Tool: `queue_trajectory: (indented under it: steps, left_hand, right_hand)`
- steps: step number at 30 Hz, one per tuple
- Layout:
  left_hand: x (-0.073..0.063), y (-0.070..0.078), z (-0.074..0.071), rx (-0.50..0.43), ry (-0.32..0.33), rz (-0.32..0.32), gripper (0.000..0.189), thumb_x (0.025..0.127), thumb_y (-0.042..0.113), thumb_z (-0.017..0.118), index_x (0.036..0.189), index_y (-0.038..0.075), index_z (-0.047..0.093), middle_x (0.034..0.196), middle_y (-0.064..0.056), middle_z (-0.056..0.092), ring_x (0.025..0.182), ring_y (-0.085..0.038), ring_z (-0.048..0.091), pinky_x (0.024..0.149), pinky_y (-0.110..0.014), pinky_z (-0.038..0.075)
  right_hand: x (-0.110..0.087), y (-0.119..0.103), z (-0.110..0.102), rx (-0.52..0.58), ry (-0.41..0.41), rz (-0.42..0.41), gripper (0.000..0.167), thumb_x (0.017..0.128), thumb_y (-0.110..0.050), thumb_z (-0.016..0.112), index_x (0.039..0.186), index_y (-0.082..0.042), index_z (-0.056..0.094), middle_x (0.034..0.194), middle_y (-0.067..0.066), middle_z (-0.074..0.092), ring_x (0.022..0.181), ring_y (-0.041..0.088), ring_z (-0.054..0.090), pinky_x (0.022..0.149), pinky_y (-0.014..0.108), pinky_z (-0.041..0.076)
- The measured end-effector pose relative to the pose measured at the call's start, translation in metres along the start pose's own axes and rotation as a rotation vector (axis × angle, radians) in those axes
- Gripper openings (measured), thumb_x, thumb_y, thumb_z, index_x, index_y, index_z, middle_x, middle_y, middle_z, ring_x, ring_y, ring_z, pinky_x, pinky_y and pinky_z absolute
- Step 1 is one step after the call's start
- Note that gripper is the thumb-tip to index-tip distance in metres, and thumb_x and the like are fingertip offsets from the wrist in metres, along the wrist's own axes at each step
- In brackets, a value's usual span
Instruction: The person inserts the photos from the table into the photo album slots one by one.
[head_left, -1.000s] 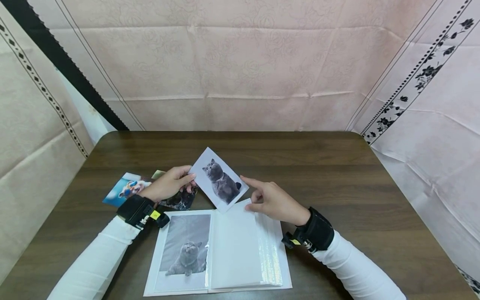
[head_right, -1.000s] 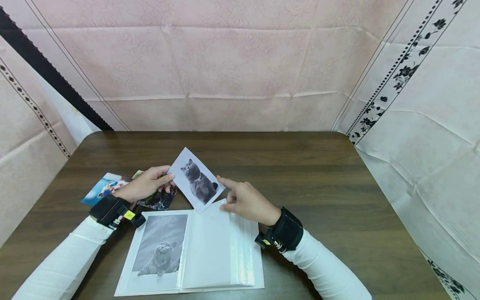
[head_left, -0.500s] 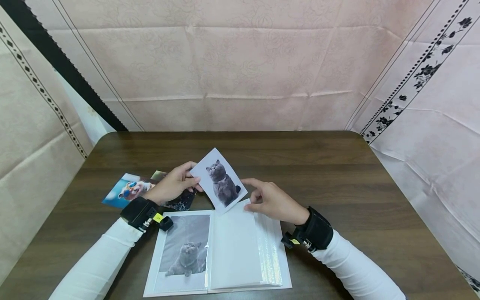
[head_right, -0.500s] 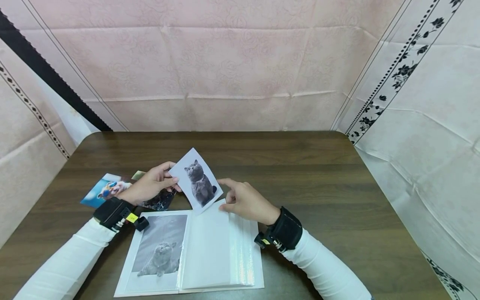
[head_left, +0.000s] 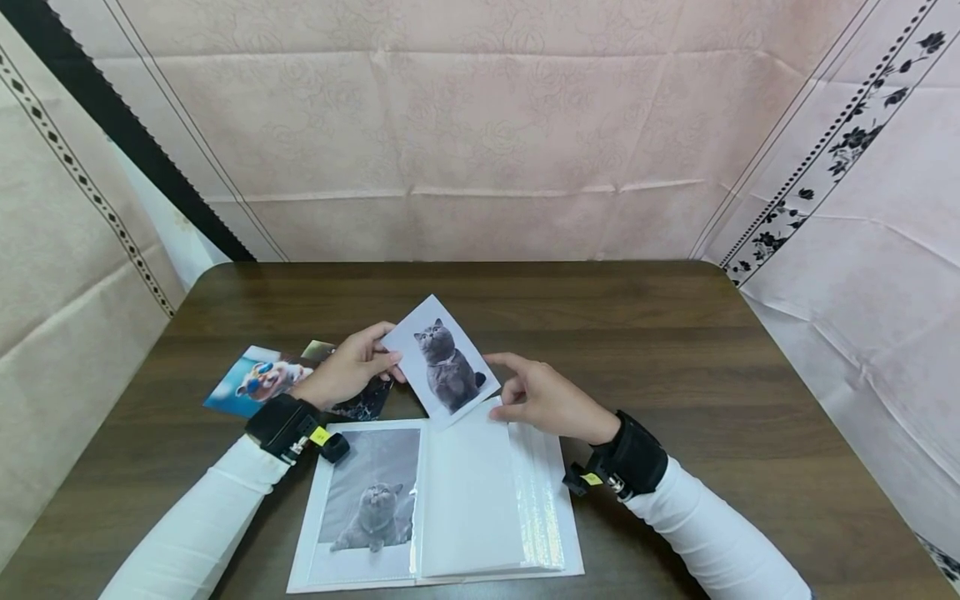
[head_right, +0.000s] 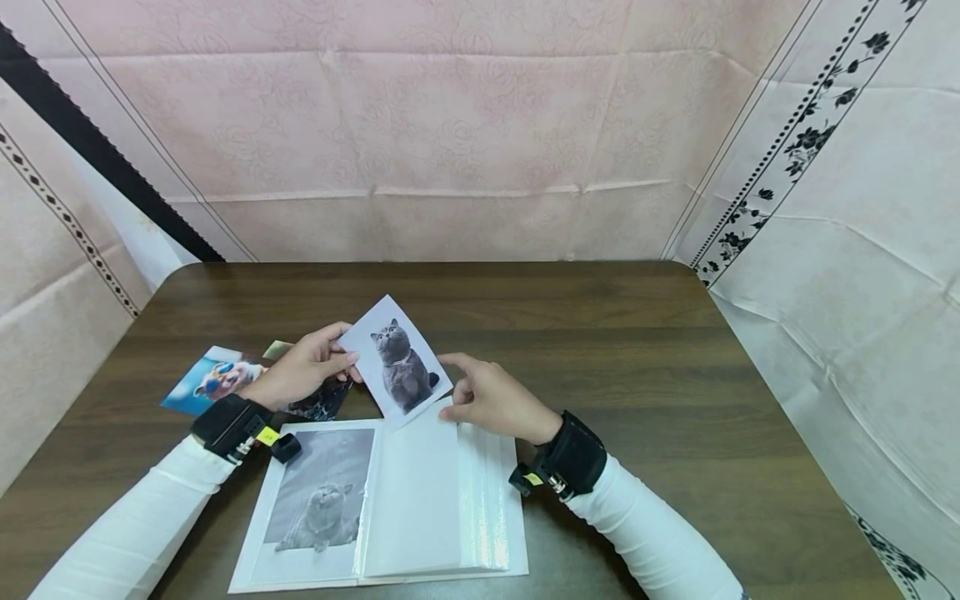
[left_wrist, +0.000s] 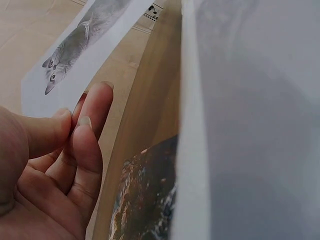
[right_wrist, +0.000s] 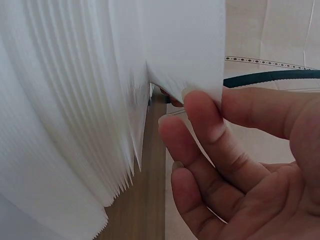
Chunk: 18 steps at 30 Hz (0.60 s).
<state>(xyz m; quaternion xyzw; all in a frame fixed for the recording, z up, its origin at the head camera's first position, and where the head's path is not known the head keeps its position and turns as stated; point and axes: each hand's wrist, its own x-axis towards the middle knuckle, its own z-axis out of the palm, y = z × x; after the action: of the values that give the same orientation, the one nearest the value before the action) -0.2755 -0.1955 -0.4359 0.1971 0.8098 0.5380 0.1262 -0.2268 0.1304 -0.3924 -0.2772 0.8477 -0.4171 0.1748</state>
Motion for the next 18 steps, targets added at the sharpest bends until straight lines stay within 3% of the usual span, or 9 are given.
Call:
queue_trajectory:
  steps: [10, 18]
  left_hand:
    - [0.008, 0.003, 0.000, 0.060, -0.009, 0.042, 0.032, 0.106, 0.007, 0.051, 0.138, 0.006, 0.050, 0.098, -0.015, 0.071, 0.083, -0.016, 0.070, 0.075, -0.030, 0.056]
    - [0.015, 0.006, -0.001, 0.070, -0.019, 0.074, 0.035, 0.105, 0.005, 0.051, 0.140, 0.003, 0.049, 0.094, -0.014, 0.070, 0.082, -0.029, 0.069, 0.069, -0.032, 0.056]
  right_hand:
    - [0.001, 0.004, -0.002, 0.031, -0.018, 0.029, 0.073, 0.089, -0.009, 0.078, 0.150, -0.003, 0.038, 0.070, 0.001, 0.062, 0.065, 0.013, 0.050, 0.063, 0.023, 0.042]
    - [0.001, 0.003, -0.002, 0.025, -0.027, 0.042, 0.071, 0.089, -0.010, 0.078, 0.149, -0.001, 0.040, 0.071, 0.002, 0.064, 0.065, 0.013, 0.051, 0.064, 0.024, 0.042]
